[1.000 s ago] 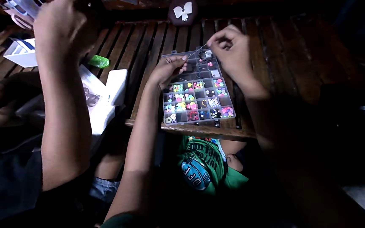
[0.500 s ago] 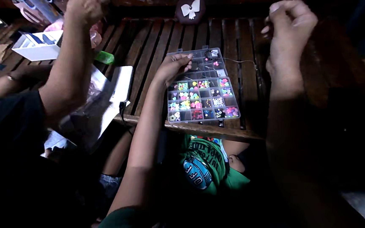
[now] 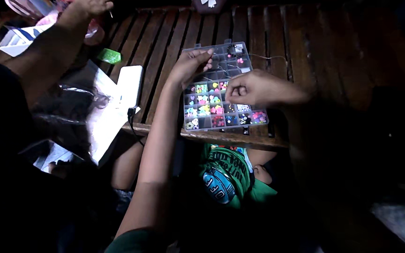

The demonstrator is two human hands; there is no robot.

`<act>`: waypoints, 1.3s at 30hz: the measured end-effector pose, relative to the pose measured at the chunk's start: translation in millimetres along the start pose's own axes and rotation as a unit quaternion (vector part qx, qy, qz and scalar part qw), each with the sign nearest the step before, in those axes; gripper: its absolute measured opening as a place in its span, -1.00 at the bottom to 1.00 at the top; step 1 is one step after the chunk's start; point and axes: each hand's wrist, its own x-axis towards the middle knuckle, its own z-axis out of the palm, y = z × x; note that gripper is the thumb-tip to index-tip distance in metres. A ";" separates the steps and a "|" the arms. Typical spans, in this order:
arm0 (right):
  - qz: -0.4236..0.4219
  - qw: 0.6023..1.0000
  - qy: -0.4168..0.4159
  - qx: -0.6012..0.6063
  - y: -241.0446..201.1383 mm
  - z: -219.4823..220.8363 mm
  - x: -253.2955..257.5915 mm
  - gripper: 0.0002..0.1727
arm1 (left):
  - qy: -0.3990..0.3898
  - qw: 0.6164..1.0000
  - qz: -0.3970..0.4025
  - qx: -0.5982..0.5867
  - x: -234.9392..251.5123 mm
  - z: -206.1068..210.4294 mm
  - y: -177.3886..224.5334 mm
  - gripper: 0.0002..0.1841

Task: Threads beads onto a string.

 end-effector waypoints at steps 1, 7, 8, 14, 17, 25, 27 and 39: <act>0.009 1.000 -0.006 -0.004 0.7 3.5 -0.4 -0.88 | -0.001 1.000 0.000 0.008 -0.3 0.3 0.6 -0.81; 0.108 0.990 0.067 -0.063 -19.3 24.9 -24.7 -0.72 | 0.004 1.000 0.012 0.021 1.4 -1.5 -0.6 -0.82; 0.091 0.985 0.135 -0.055 -21.9 36.5 -34.9 -0.72 | 0.008 1.000 0.011 0.023 1.5 -2.0 -0.4 -0.82; -0.079 0.935 0.153 0.311 -26.4 104.2 -131.0 -0.71 | 0.030 0.998 0.031 0.038 2.9 -5.5 -2.7 -0.82; 0.024 0.932 0.068 0.356 -6.2 135.9 -177.3 -0.62 | 0.032 0.995 0.089 0.032 5.6 -8.1 -6.0 -0.80; 0.409 0.848 0.227 0.250 49.8 183.4 -218.9 -0.67 | 0.033 0.973 0.227 -0.005 15.4 -21.1 -19.9 -0.77; 0.475 0.827 0.219 0.206 57.3 186.2 -219.3 -0.64 | 0.046 0.970 0.238 -0.025 9.5 -24.5 -21.2 -0.75; 0.545 0.794 0.108 0.247 64.3 146.6 -150.4 -0.57 | 0.117 0.970 0.203 -0.058 -0.3 -24.7 -25.9 -0.74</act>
